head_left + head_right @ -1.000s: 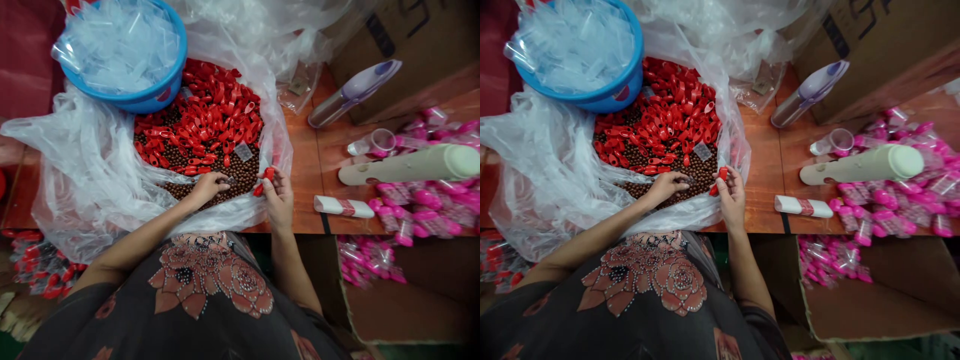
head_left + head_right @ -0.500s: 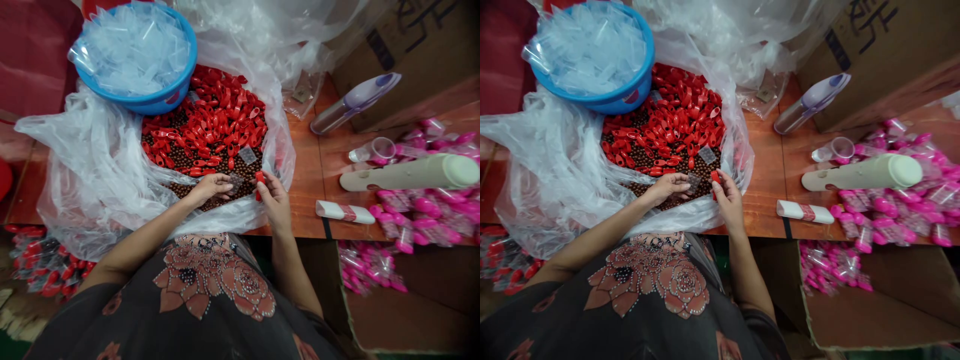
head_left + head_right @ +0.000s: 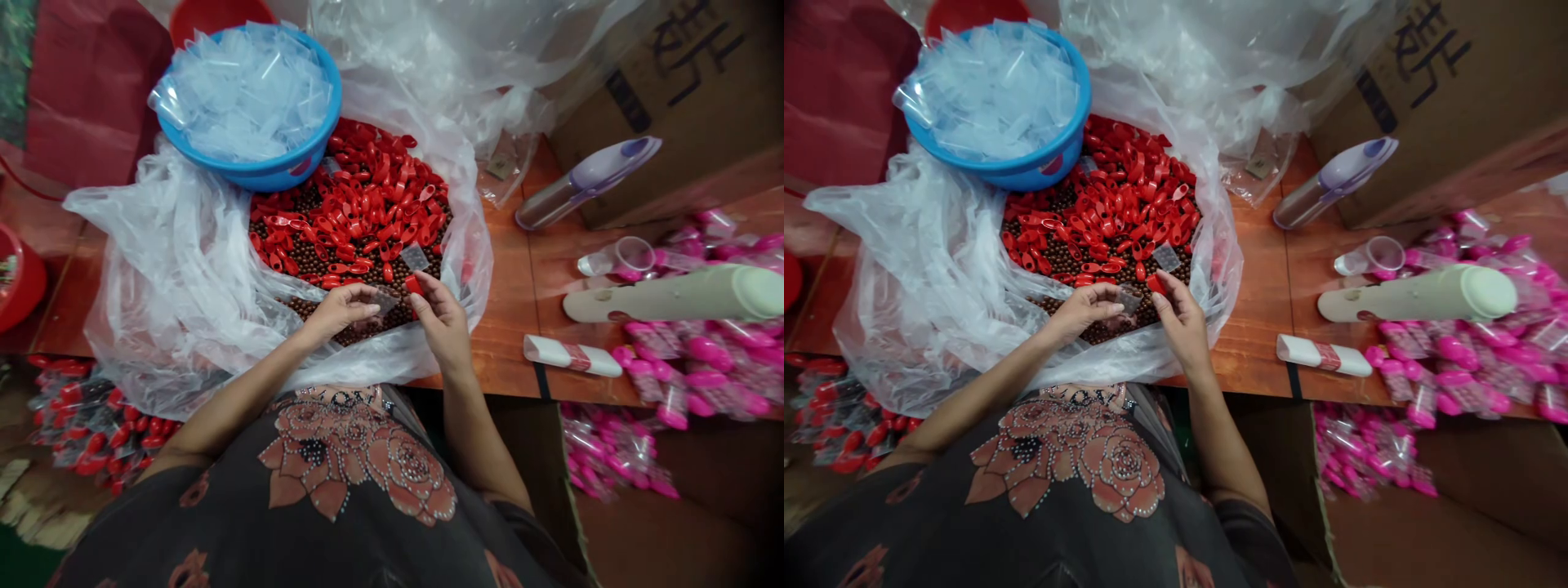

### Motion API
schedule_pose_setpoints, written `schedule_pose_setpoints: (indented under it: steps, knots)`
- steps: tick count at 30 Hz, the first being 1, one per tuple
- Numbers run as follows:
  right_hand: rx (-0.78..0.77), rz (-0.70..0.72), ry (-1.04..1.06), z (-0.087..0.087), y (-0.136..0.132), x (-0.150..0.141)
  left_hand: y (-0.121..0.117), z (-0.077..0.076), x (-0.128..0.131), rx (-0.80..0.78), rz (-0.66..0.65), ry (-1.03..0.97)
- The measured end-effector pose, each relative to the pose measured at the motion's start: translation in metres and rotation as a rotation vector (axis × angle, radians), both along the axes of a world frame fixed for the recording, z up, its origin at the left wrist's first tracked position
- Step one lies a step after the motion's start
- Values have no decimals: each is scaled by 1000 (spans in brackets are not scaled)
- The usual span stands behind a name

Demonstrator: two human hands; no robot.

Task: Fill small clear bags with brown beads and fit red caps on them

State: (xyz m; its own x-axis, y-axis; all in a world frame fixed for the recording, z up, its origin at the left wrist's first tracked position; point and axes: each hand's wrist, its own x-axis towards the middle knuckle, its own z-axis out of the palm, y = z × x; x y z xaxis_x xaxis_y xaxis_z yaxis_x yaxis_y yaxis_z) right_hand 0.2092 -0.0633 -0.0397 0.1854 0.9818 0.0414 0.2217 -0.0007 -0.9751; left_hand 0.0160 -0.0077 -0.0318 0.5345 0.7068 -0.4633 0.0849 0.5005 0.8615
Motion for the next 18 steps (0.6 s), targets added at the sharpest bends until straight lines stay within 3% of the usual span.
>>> schedule_pose_setpoints:
  steps: [8,18]
  knots:
    - [63,47,-58,16,1,-7,-4,7,-2,15,23,-32]
    - [39,163,-120,13,3,-2,-3,3,-11,8,9,-58]
